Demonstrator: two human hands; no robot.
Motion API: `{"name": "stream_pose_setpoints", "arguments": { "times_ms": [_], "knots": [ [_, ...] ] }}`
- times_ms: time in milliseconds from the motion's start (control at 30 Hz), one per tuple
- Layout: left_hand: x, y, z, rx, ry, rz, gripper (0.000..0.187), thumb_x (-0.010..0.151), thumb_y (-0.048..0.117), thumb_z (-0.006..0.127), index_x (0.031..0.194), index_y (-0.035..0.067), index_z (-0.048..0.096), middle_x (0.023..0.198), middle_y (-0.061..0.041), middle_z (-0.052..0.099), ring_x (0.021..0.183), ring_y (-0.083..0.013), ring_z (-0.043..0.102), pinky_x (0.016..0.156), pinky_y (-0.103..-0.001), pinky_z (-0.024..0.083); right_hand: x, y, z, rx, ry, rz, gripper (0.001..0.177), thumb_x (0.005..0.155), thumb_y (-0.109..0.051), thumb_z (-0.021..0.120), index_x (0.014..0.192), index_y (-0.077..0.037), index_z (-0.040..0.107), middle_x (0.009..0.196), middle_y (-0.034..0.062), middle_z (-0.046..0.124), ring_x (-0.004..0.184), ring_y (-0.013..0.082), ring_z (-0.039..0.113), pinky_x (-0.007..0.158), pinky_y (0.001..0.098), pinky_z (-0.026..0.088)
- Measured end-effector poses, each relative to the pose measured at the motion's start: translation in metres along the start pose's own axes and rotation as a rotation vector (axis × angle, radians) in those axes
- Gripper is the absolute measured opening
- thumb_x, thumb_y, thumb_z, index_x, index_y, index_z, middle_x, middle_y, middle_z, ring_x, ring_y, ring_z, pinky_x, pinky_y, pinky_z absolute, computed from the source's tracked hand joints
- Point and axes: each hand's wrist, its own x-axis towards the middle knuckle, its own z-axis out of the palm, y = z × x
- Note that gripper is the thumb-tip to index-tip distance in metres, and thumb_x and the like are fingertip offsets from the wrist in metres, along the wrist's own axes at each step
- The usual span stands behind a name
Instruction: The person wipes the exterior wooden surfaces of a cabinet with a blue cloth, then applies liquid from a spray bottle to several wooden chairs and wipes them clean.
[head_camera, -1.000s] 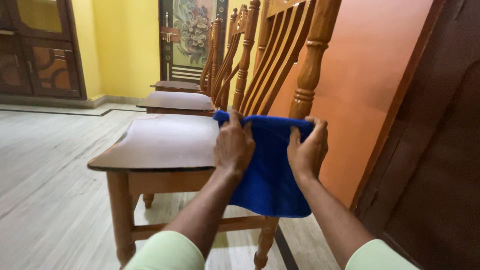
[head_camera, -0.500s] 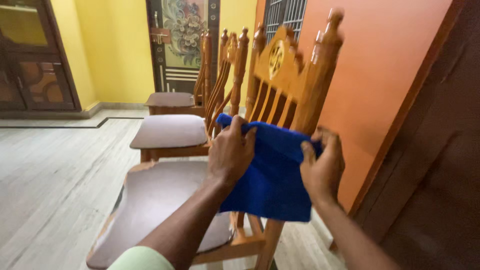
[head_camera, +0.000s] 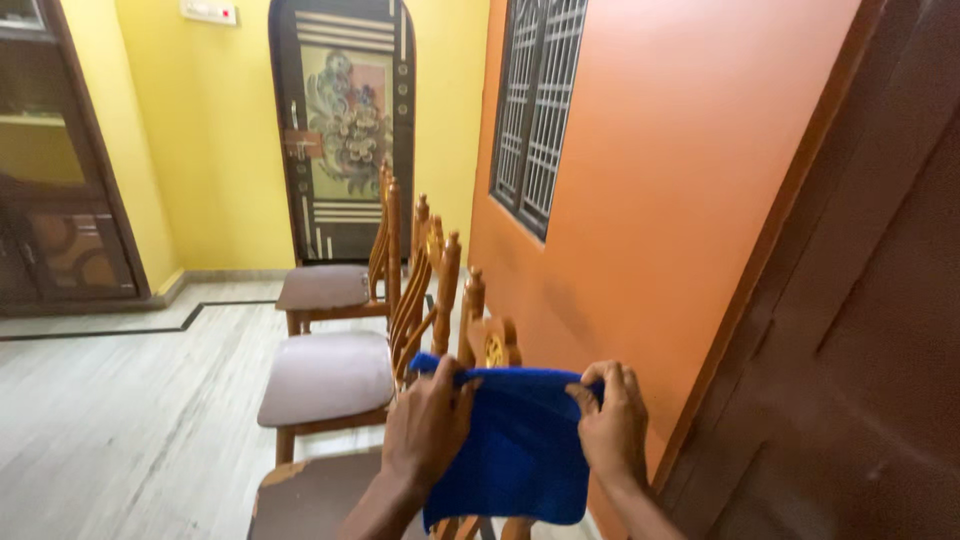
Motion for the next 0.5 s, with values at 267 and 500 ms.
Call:
{"name": "stream_pose_setpoints", "arguments": {
  "times_ms": [267,500],
  "knots": [
    [0.017,0.045,-0.064,0.096,-0.146,0.012,0.032,0.095,0.039,0.064,0.116,0.016,0.062,0.080,-0.016,0.072,0.074,-0.0371,0.074,0.064,-0.050,0.059,0.067,-0.031,-0.026,-0.067,-0.168,-0.033,0.019,0.074,-0.006,0.080,0.092,-0.010,0.073,0.094,0.0106,0.067,0.095,0.0321,0.066,0.080,0.0426,0.055],
    [0.004,0.068,-0.057,0.204,-0.327,-0.025,0.033,0.101,0.043,0.060,0.113,0.012,0.059,0.074,-0.013,0.072,0.064,-0.0303,0.076,0.059,-0.045,0.062,0.093,-0.030,-0.058,-0.160,-0.361,-0.023,0.018,0.075,-0.004,0.078,0.091,-0.012,0.073,0.101,0.0063,0.065,0.103,0.0296,0.061,0.085,0.0412,0.054]
  ]
}}
